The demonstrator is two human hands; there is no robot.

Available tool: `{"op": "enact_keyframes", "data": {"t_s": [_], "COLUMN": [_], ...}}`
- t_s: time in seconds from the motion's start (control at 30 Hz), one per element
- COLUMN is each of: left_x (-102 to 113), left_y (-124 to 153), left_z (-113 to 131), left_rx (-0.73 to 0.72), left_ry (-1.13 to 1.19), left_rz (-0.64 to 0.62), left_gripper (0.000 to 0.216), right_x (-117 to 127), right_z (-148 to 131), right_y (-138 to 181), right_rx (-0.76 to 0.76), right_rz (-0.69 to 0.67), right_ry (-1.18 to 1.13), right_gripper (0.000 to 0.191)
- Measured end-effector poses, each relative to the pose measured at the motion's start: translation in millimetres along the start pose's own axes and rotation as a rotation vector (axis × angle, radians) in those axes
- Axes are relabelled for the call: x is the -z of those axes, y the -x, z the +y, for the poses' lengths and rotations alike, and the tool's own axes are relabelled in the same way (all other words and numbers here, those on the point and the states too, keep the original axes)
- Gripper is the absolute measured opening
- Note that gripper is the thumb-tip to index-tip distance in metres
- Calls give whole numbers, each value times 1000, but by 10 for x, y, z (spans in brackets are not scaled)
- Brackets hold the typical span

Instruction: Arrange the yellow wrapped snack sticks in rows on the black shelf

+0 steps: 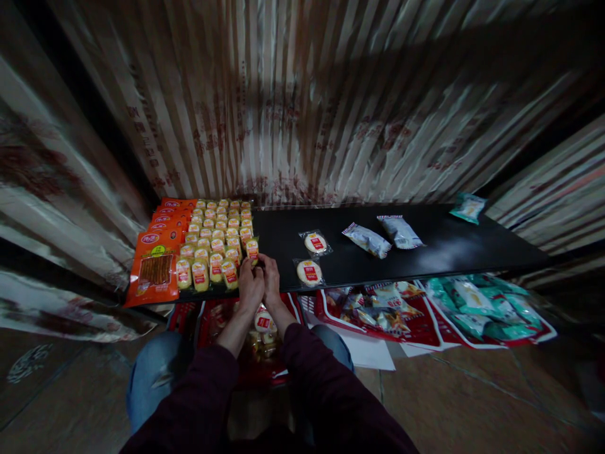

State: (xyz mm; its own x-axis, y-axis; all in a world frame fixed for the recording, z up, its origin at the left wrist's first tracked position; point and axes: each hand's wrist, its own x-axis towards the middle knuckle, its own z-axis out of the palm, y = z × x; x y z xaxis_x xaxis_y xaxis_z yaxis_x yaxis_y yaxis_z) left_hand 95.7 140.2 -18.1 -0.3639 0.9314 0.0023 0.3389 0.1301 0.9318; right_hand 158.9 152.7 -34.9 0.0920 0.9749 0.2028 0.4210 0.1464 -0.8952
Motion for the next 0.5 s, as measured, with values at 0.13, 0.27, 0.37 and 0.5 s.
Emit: {"op": "enact_keyframes", "data": {"t_s": [0.13, 0.27, 0.37, 0.5], "left_x": [-26, -20, -6, 1], "left_y": [-4, -19, -34, -34], "left_z": [-7, 59, 105, 119], "left_rx": [9, 47, 53, 67], "left_ry": [3, -29, -26, -35], "left_rz": [25, 6, -17, -41], "left_gripper": [38, 39, 42, 44], "right_x": [-27, -52, -53, -40], "right_z": [30, 57, 62, 51], "right_y": [-40, -76, -87, -104], "right_rx": [24, 43, 50, 53], "right_rz": [-16, -26, -32, -41], "right_ry": [-10, -4, 7, 17], "right_gripper": [43, 43, 43, 42]}}
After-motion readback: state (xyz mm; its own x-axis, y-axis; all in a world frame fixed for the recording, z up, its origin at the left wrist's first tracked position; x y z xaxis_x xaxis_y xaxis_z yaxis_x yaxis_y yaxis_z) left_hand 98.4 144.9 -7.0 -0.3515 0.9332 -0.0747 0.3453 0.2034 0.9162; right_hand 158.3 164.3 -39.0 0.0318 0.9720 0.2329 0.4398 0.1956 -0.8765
